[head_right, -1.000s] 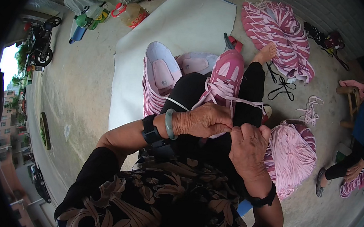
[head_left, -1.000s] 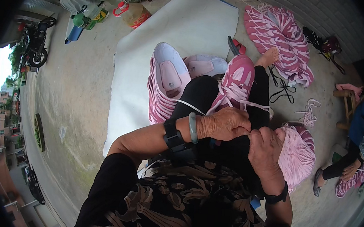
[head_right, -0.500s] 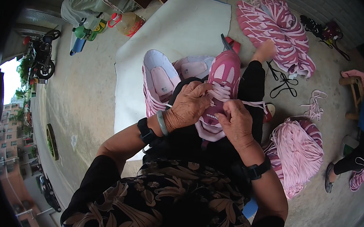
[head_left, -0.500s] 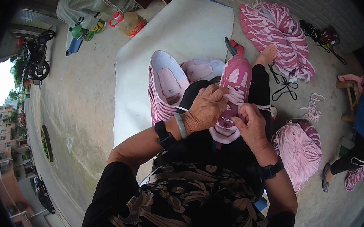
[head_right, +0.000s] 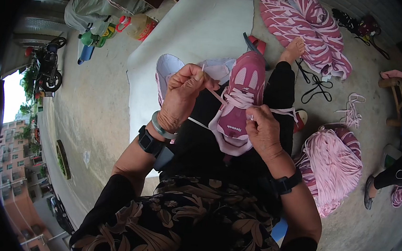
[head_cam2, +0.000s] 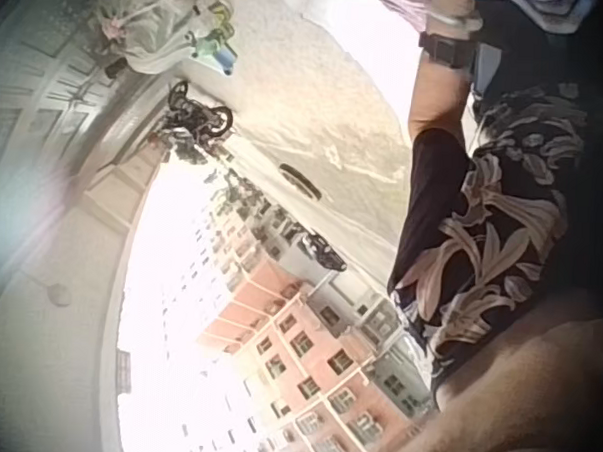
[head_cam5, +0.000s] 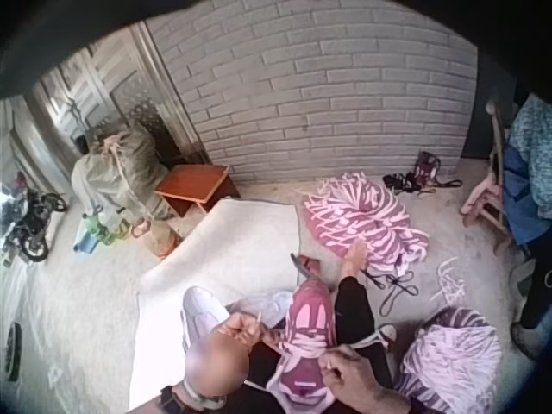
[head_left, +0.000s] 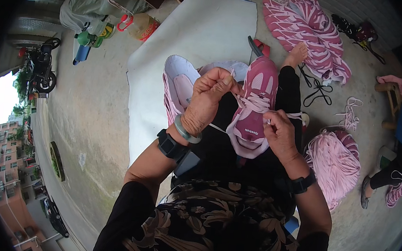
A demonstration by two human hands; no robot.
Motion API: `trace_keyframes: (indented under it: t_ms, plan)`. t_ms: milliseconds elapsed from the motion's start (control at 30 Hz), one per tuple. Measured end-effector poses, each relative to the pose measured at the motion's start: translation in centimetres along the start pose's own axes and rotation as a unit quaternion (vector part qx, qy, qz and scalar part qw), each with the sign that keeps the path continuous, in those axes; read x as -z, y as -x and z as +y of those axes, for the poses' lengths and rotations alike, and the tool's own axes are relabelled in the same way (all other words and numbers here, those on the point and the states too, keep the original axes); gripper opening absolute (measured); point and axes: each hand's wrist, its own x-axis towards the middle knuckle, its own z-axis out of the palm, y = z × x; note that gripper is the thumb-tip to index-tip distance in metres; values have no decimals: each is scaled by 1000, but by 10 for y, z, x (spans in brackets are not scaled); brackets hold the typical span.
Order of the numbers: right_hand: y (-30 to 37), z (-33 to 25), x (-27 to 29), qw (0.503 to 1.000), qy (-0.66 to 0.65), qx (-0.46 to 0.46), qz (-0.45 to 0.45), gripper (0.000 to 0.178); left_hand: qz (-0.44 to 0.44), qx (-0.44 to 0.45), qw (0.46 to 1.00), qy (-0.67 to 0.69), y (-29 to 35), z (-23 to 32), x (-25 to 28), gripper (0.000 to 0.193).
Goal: The person sits on the floor and laces a pink sneaker with a long pink shoelace. They thread the lace through the eyelets, pull it tight, and tie a knot at the top. The person handles the shoe and lace by hand throughout the process.
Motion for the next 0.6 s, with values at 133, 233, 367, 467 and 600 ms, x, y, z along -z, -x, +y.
trace_keyframes:
  t_ms: [133,233,367,467,600]
  plan:
    - [1,-1,1,1000,-7,-23,-13,26,-115,30,962,-245,1,-8,3,7]
    - [0,-3,3,999,-8,-32,-19,24,-224,-112,778,-576,10,-19,-7,11]
    - [1,0,-1,1000,18,3,3,21,-197,-187,676,-685,19,-35,-13,15]
    - [1,-3,0,999,41,13,1,20,-201,-192,667,-691,18,-33,-8,17]
    - [0,-1,-2,995,85,48,13,20,-162,-183,681,-690,19,-44,-9,18]
